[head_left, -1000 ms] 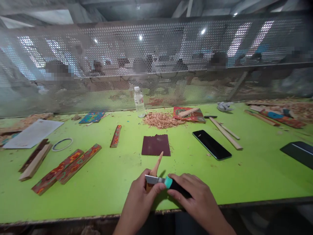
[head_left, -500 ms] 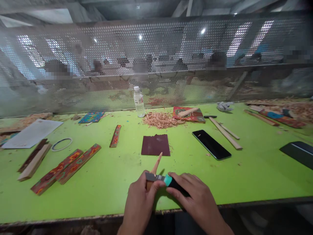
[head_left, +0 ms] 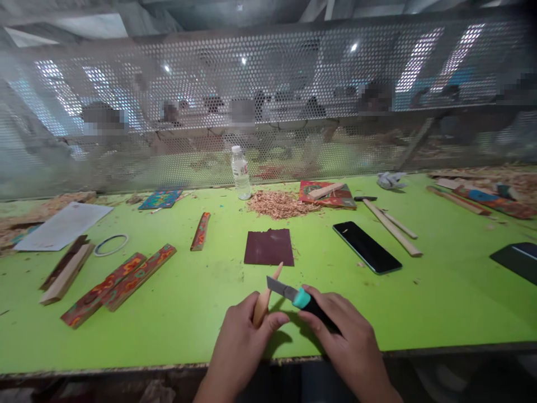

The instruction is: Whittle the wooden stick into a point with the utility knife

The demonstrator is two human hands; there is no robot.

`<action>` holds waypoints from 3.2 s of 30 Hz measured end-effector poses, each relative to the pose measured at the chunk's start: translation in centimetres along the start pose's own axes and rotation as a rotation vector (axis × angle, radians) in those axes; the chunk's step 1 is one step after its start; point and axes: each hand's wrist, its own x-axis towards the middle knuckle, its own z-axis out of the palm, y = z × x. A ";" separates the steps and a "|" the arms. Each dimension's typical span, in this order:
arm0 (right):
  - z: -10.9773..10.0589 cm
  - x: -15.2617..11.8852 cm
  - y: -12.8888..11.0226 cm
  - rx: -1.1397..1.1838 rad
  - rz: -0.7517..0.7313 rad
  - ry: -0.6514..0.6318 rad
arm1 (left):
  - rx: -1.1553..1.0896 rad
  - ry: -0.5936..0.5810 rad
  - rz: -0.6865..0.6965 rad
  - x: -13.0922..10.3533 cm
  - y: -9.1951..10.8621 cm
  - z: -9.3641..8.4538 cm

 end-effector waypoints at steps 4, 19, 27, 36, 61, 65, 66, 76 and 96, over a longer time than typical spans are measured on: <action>-0.2 0.5 -0.4 0.016 -0.053 -0.073 | -0.070 -0.074 0.029 -0.3 -0.5 -0.1; -0.3 0.8 -0.7 0.040 -0.143 -0.137 | 0.088 -0.056 0.080 -0.5 -0.3 0.4; 0.1 0.1 -0.3 0.000 -0.109 -0.034 | 0.132 0.035 0.001 -0.4 0.1 0.9; -0.3 0.1 -0.2 0.020 -0.049 -0.016 | 0.140 0.025 -0.009 -0.3 0.0 0.9; -0.1 0.5 -1.1 -0.083 -0.093 -0.082 | 0.368 0.161 -0.011 -1.0 -0.3 1.8; 0.1 0.4 -0.9 -0.094 -0.076 -0.049 | 0.387 0.170 -0.044 -0.8 -0.2 1.8; 0.1 0.3 -0.9 -0.097 -0.067 -0.036 | 0.392 0.168 -0.053 -0.7 -0.1 1.8; 0.1 0.1 -0.5 -0.079 -0.038 0.006 | 0.358 0.135 -0.049 -0.8 0.0 1.5; 0.0 -0.1 -0.3 -0.027 0.042 0.169 | 0.404 0.181 -0.029 -0.7 -0.8 1.8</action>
